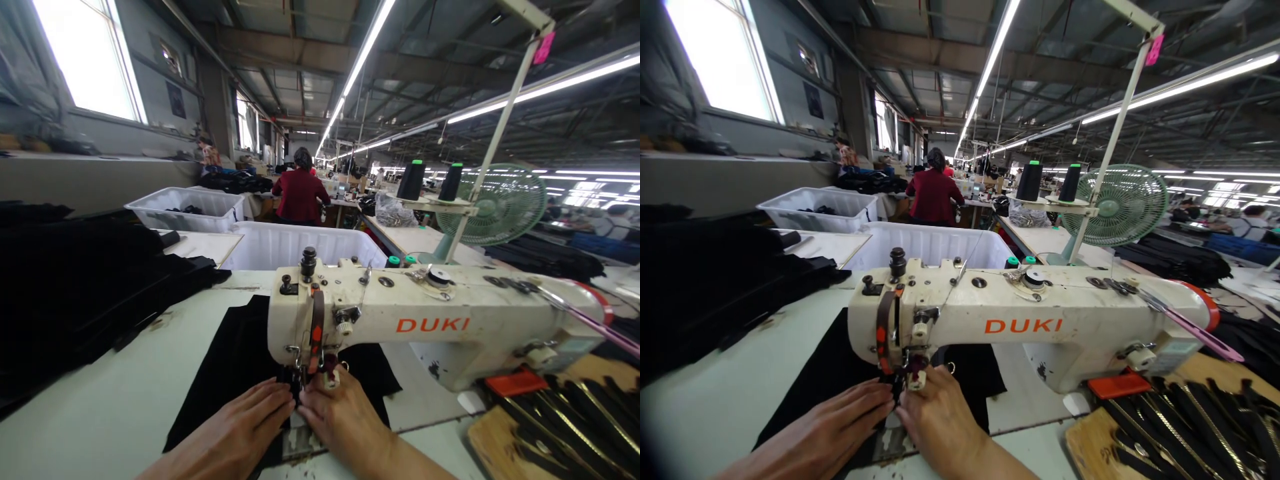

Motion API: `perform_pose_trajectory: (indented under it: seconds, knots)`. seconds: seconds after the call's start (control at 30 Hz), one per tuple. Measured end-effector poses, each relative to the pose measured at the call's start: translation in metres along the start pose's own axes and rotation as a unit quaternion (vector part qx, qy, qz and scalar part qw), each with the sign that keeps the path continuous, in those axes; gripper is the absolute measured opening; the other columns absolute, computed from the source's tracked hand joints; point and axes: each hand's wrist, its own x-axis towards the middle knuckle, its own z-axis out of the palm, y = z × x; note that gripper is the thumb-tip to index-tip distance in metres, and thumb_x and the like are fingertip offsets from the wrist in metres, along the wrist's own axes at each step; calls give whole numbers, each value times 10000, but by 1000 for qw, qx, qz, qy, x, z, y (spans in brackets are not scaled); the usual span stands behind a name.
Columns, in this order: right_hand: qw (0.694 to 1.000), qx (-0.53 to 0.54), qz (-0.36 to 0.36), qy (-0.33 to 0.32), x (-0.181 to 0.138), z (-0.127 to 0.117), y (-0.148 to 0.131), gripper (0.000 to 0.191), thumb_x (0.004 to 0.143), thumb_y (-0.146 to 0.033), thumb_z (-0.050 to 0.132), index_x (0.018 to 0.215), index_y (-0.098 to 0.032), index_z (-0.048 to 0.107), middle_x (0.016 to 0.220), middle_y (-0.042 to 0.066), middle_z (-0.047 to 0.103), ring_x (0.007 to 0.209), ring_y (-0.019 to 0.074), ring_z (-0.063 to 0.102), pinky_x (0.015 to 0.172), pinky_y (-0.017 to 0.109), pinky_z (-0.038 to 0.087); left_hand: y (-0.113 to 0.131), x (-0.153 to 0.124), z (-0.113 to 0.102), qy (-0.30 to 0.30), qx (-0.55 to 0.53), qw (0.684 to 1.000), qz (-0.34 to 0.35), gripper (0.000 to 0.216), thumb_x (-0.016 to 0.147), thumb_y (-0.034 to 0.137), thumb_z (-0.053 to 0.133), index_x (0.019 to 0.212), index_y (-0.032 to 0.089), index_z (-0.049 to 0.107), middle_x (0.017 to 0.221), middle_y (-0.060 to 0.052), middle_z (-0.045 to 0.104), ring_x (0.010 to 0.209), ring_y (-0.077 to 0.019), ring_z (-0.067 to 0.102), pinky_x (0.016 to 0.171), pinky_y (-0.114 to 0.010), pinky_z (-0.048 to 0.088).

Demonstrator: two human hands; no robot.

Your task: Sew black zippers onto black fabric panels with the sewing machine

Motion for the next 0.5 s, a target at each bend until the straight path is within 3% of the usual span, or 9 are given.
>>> perform_pose_trajectory:
  seconds: [0.1,0.2,0.37,0.5]
  knots:
    - [999,-21,-40,24,-2,2,-1,152,916,-151,678,1060,-185,643,989,14,715,966,206,652,940,333,485,-5,1,5,9,19,1000,16,671,858,4,420,1503,185,391,1280,-110,665,1153,-256,649,1044,-378,489]
    - [997,-28,-46,64,-2,6,0,171,945,-136,609,1111,-165,635,1002,42,716,949,221,655,917,343,504,-7,2,5,8,-2,1000,-14,665,893,28,442,1528,199,344,1297,-108,654,1185,-259,630,1061,-378,478]
    - [995,-13,-39,89,-1,6,4,198,972,-143,550,1147,-177,637,1017,50,719,982,223,657,969,353,488,-4,2,3,22,-48,995,-79,649,944,44,452,1537,274,323,1335,-69,633,1238,-257,591,1124,-393,425]
    - [994,-17,-38,105,-3,1,5,175,980,-144,528,1100,-180,650,968,56,718,957,225,665,983,375,481,-6,-2,10,38,-61,993,-89,564,994,136,463,1526,282,348,1387,-57,593,1261,-261,571,1119,-387,432]
